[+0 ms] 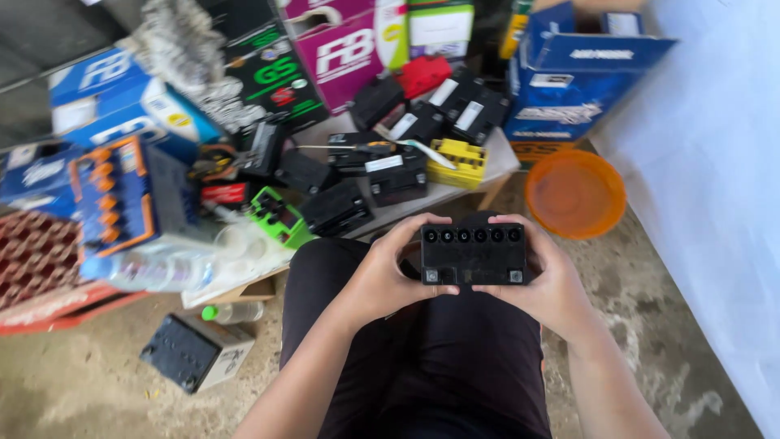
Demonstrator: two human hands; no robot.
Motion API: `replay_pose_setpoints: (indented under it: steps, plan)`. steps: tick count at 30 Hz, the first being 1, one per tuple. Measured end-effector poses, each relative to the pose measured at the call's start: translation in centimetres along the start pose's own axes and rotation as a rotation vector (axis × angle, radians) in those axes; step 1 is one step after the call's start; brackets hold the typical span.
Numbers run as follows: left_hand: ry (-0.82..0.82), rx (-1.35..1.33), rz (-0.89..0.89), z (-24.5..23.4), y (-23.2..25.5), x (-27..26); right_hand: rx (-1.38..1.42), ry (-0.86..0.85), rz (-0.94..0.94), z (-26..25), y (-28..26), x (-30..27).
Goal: Servicing a lead-acid battery by prying open the top cover with a screwdriver and refilling the cells with liquid using a syringe.
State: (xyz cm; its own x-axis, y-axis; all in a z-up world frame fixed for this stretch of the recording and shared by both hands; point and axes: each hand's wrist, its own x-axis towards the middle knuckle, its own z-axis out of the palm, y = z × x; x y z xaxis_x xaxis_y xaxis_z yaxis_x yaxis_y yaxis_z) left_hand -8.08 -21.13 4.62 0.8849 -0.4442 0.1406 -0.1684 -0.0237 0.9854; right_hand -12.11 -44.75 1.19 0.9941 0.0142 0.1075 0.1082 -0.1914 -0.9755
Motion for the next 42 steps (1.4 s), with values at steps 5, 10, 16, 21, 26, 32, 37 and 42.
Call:
replay_pose_setpoints:
  steps: [5,10,16,21,26,32,37,42]
  plan:
    - [-0.198,0.029,0.044,2.5,-1.0,5.0,-0.019,0.157,0.062,-3.8,0.7,-0.9]
    - [-0.305,-0.074,0.006,6.5,-2.6,9.9,-0.045,0.319,0.142,-7.3,0.2,-1.2]
    - [-0.367,-0.11,0.01,10.4,-4.8,15.2,0.008,0.377,0.214,-11.7,1.7,0.1]
    - [-0.41,-0.128,-0.194,12.5,-8.6,20.0,0.048,0.415,0.359,-14.2,3.1,3.9]
    - [-0.429,-0.008,-0.409,13.9,-10.1,23.2,0.056,0.394,0.508,-15.7,6.6,6.3]
    - [-0.407,0.022,-0.781,15.9,-13.5,25.4,0.089,0.487,0.726,-16.4,12.1,7.7]
    - [-0.312,-0.042,-0.988,16.9,-16.1,27.2,0.206,0.518,0.86,-16.9,16.3,9.2]
    - [-0.356,-0.094,-1.086,17.4,-17.6,27.3,0.137,0.504,1.004,-16.6,17.1,9.9]
